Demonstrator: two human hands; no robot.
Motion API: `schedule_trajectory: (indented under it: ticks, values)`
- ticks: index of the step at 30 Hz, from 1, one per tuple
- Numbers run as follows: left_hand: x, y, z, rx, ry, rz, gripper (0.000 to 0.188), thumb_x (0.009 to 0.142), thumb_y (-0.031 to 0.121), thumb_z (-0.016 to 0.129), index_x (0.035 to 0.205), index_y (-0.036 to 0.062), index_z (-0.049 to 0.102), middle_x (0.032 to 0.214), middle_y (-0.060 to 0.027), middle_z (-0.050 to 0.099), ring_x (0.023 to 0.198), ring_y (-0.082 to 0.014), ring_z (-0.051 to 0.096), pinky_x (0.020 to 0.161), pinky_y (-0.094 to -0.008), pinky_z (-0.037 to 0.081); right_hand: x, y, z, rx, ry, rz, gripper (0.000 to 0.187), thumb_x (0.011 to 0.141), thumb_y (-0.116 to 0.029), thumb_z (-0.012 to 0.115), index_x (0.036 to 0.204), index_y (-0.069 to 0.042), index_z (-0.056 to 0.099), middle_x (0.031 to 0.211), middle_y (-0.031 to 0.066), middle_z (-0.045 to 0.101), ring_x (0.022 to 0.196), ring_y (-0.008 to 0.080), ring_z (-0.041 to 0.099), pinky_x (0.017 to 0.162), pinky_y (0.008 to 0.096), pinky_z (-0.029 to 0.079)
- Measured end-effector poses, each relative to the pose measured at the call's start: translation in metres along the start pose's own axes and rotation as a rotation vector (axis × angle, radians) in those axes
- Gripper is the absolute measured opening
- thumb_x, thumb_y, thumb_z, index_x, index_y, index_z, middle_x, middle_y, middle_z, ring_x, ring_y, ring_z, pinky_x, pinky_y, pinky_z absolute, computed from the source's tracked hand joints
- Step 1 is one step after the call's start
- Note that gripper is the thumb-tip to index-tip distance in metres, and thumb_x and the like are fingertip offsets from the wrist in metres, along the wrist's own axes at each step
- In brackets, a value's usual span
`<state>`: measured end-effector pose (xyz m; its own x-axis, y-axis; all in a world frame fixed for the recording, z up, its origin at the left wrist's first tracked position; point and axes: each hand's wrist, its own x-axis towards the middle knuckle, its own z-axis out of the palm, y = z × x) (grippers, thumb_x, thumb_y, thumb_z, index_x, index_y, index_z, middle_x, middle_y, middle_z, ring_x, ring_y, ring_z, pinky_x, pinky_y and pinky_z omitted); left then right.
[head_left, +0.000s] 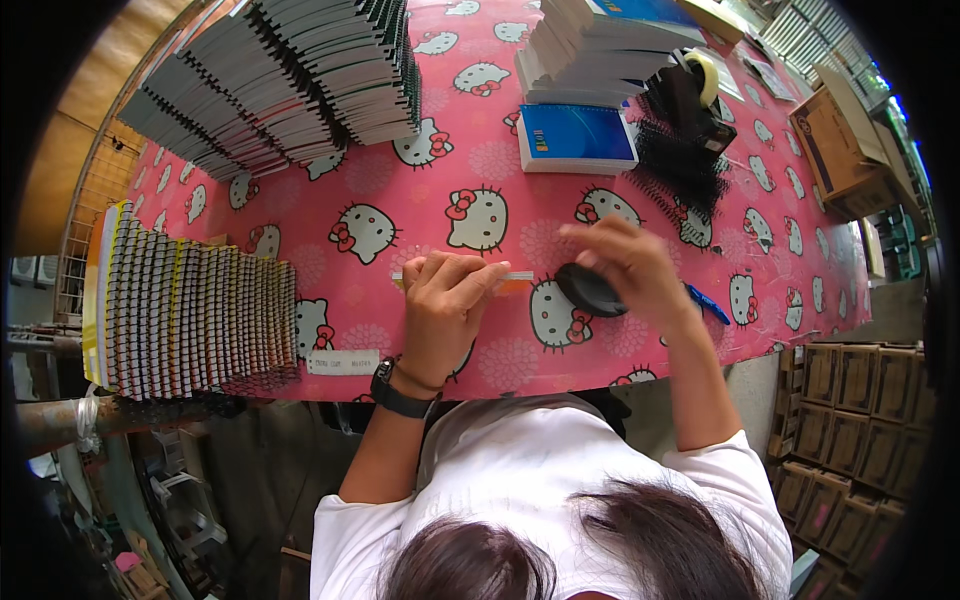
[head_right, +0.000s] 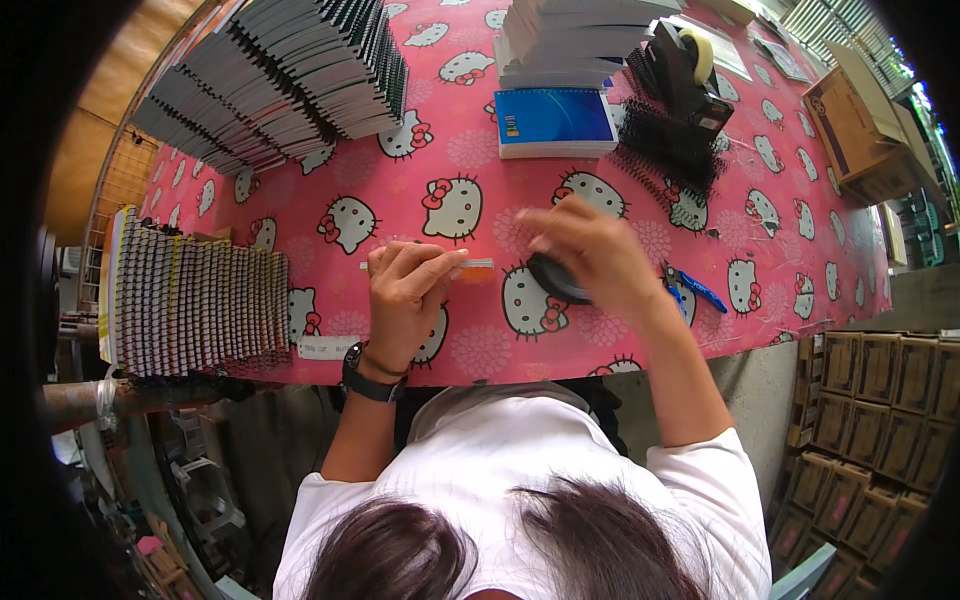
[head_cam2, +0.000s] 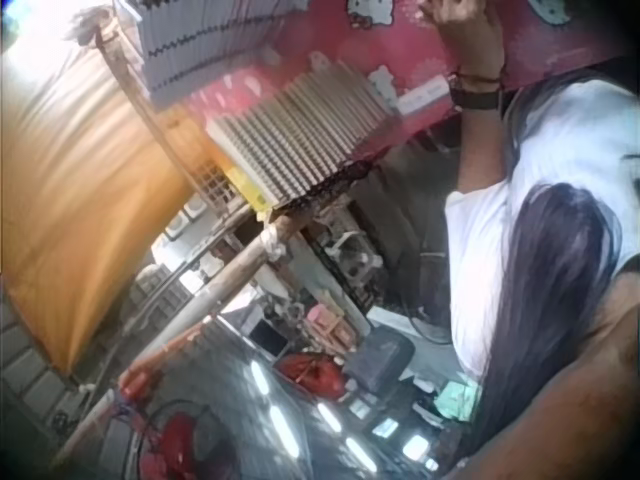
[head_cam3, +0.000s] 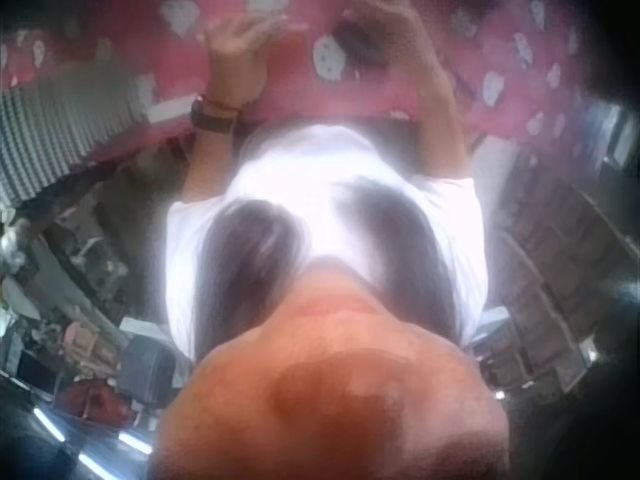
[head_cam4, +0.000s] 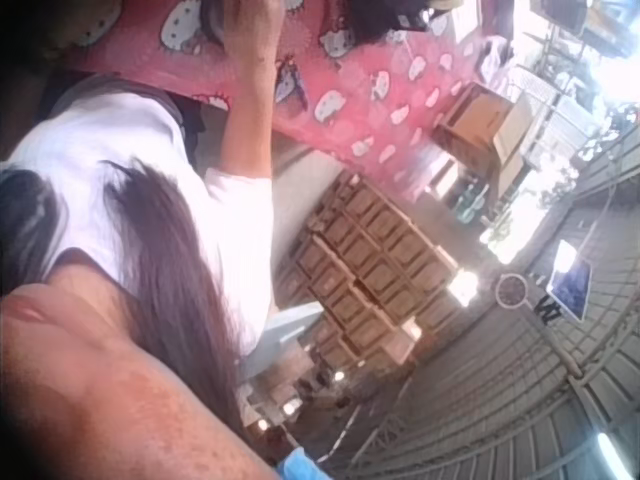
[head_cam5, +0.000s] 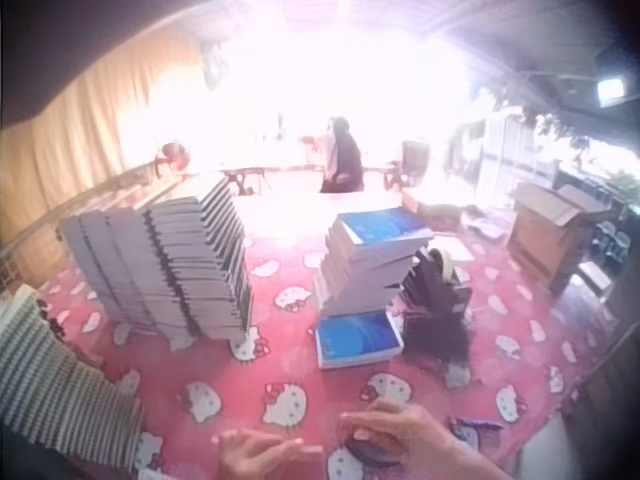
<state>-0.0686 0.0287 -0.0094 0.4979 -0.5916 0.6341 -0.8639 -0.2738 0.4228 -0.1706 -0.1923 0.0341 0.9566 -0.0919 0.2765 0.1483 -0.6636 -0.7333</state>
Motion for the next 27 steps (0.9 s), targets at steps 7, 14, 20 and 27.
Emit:
schedule_trajectory:
  ticks: [7,14,20,27]
  values:
    - [0.003,0.006,-0.001,-0.033,-0.016,-0.01,0.016,0.078,0.01,0.071,0.094,0.0139,0.071,0.083,0.002,0.064,0.079,-0.0161,0.057,0.077,-0.0334,0.035,-0.007,-0.003,0.02,0.111,-0.006,0.024,0.024,0.078,0.003,0.068,0.1,-0.007,0.068,0.091,0.0072,0.059,0.085,0.0227,0.06,0.073,0.0334,0.049]
    - [0.003,0.006,-0.001,-0.024,-0.009,-0.008,0.015,0.078,0.012,0.07,0.092,0.0147,0.07,0.081,0.0035,0.062,0.079,-0.0151,0.056,0.076,-0.0337,0.035,-0.005,0.002,0.027,0.101,0.064,-0.048,0.024,0.075,0.004,0.071,0.096,-0.007,0.067,0.09,0.007,0.058,0.085,0.0236,0.059,0.072,0.0345,0.048]
    - [0.003,0.007,-0.001,-0.021,0.0,-0.012,0.015,0.078,0.011,0.07,0.092,0.0148,0.07,0.081,0.0036,0.063,0.08,-0.0153,0.057,0.077,-0.0339,0.035,-0.003,0.005,0.025,0.093,-0.119,-0.081,0.024,0.079,0.002,0.066,0.102,-0.006,0.064,0.089,0.009,0.057,0.083,0.028,0.06,0.071,0.0379,0.048]
    - [0.002,0.009,-0.002,-0.021,-0.027,-0.045,0.019,0.076,0.013,0.071,0.095,0.0148,0.069,0.087,0.0022,0.064,0.084,-0.0164,0.057,0.081,-0.0366,0.035,0.0,-0.012,0.017,0.114,-0.212,0.019,0.042,0.085,0.0,0.058,0.126,-0.005,0.053,0.091,0.0149,0.063,0.085,0.0302,0.063,0.073,0.0387,0.05]
